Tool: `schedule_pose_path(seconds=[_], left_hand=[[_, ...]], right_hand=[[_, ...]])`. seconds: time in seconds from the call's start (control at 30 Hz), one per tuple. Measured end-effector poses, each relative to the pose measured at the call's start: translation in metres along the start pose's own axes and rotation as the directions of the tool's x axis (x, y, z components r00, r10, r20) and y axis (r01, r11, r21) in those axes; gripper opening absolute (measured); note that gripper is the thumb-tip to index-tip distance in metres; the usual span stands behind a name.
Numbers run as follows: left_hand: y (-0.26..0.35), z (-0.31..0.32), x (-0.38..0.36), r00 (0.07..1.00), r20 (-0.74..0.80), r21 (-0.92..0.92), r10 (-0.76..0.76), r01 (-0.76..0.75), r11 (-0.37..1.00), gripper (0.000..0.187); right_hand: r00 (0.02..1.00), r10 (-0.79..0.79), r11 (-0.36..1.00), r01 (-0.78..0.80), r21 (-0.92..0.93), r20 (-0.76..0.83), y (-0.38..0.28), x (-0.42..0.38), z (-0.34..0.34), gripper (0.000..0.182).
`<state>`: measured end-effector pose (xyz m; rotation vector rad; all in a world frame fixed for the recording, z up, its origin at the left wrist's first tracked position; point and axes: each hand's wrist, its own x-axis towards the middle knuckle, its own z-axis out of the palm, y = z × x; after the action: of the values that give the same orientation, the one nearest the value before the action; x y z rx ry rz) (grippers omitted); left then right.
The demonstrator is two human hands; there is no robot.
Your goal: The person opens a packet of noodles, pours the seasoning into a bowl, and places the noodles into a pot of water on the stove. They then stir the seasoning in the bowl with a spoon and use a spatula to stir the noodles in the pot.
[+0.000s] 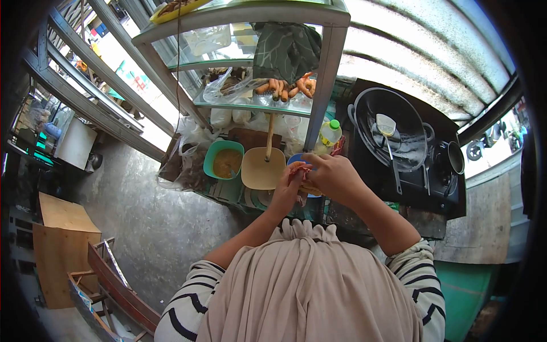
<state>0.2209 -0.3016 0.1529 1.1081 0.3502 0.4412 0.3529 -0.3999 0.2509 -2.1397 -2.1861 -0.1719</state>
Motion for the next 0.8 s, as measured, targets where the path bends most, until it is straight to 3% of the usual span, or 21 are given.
schedule_pose_path(seconds=[0.07,0.1,0.17,0.2,0.27,0.3,0.33,0.4,0.43,0.47,0.53,0.57,0.6,0.63,0.67,0.7,0.73,0.77,0.8], left_hand=[[0.001,-0.003,-0.001,0.998,-0.014,0.001,-0.053,0.053,0.999,0.031],[0.001,-0.005,0.0,0.999,-0.012,-0.076,-0.042,0.041,0.996,0.03],[-0.002,-0.01,0.0,1.0,-0.018,-0.155,-0.025,0.022,0.988,0.03],[-0.003,-0.01,-0.001,0.998,-0.06,-0.096,0.012,-0.017,0.995,0.03],[-0.004,-0.013,-0.002,0.993,-0.103,-0.035,0.048,-0.052,0.998,0.03],[-0.004,-0.015,-0.001,0.993,-0.107,-0.006,0.045,-0.046,0.999,0.03],[-0.005,-0.016,-0.001,0.993,-0.109,0.024,0.042,-0.04,0.999,0.03],[-0.005,-0.014,-0.001,0.993,-0.105,0.001,0.049,-0.049,0.999,0.031],[-0.003,-0.012,0.0,0.993,-0.103,-0.022,0.059,-0.062,0.998,0.031],[-0.003,-0.009,0.0,0.994,-0.096,-0.022,0.057,-0.06,0.998,0.031],[-0.001,-0.003,-0.001,0.995,-0.077,-0.003,0.063,-0.063,0.998,0.034],[0.0,0.0,0.0,0.996,-0.071,-0.002,0.061,-0.062,0.998,0.034],[0.0,0.003,0.001,0.992,-0.074,0.047,0.104,-0.1,0.994,0.034],[0.0,0.006,0.002,0.986,-0.075,0.095,0.146,-0.139,0.986,0.035],[-0.003,0.006,0.003,0.987,-0.067,0.097,0.145,-0.138,0.986,0.035],[-0.008,0.004,0.004,0.978,-0.034,0.252,0.207,-0.192,0.948,0.033],[-0.012,0.004,0.006,0.964,0.01,0.399,0.265,-0.247,0.883,0.033],[-0.015,0.004,0.007,0.964,0.019,0.4,0.266,-0.252,0.881,0.033],[-0.016,0.005,0.008,0.971,0.021,0.36,0.237,-0.229,0.904,0.032]], right_hand=[[0.995,0.022,0.959,0.008,0.284,-0.1,0.001,0.002,-0.004,0.009],[0.995,0.014,0.96,0.016,0.281,-0.102,0.003,0.002,-0.006,0.009],[0.97,0.163,0.775,-0.011,0.632,-0.182,0.01,-0.005,-0.006,0.007],[0.971,0.156,0.774,-0.007,0.633,-0.18,0.014,-0.008,-0.004,0.007],[0.91,0.377,0.382,0.015,0.924,-0.171,0.021,-0.012,0.006,0.005],[0.863,0.477,0.115,0.126,0.985,-0.165,0.018,-0.013,0.01,0.007],[0.862,0.479,0.114,0.125,0.986,-0.164,0.022,-0.014,0.014,0.007],[0.838,0.544,-0.412,0.23,0.882,0.036,0.03,-0.02,0.015,0.012],[0.816,0.575,-0.437,0.249,0.864,0.055,0.024,-0.018,0.01,0.016],[0.812,0.581,-0.433,0.253,0.865,0.053,0.024,-0.021,0.009,0.016],[0.852,0.524,-0.302,0.188,0.935,-0.002,0.024,-0.026,0.007,0.015],[0.845,0.534,-0.114,0.051,0.992,0.018,0.02,-0.029,0.003,0.007],[0.842,0.54,-0.114,0.054,0.992,0.016,0.011,-0.028,-0.004,0.007],[0.886,0.451,0.372,-0.079,0.925,-0.106,-0.002,-0.024,-0.013,0.005],[0.935,0.316,0.77,-0.153,0.619,-0.162,-0.01,-0.023,-0.018,0.007],[0.932,0.323,0.77,-0.157,0.618,-0.165,-0.012,-0.023,-0.012,0.007],[0.94,0.303,0.858,-0.198,0.473,-0.157,-0.012,-0.022,0.0,0.009],[0.947,0.285,0.921,-0.23,0.313,-0.144,-0.012,-0.021,0.008,0.011],[0.945,0.289,0.922,-0.232,0.31,-0.151,-0.01,-0.021,0.009,0.011]])
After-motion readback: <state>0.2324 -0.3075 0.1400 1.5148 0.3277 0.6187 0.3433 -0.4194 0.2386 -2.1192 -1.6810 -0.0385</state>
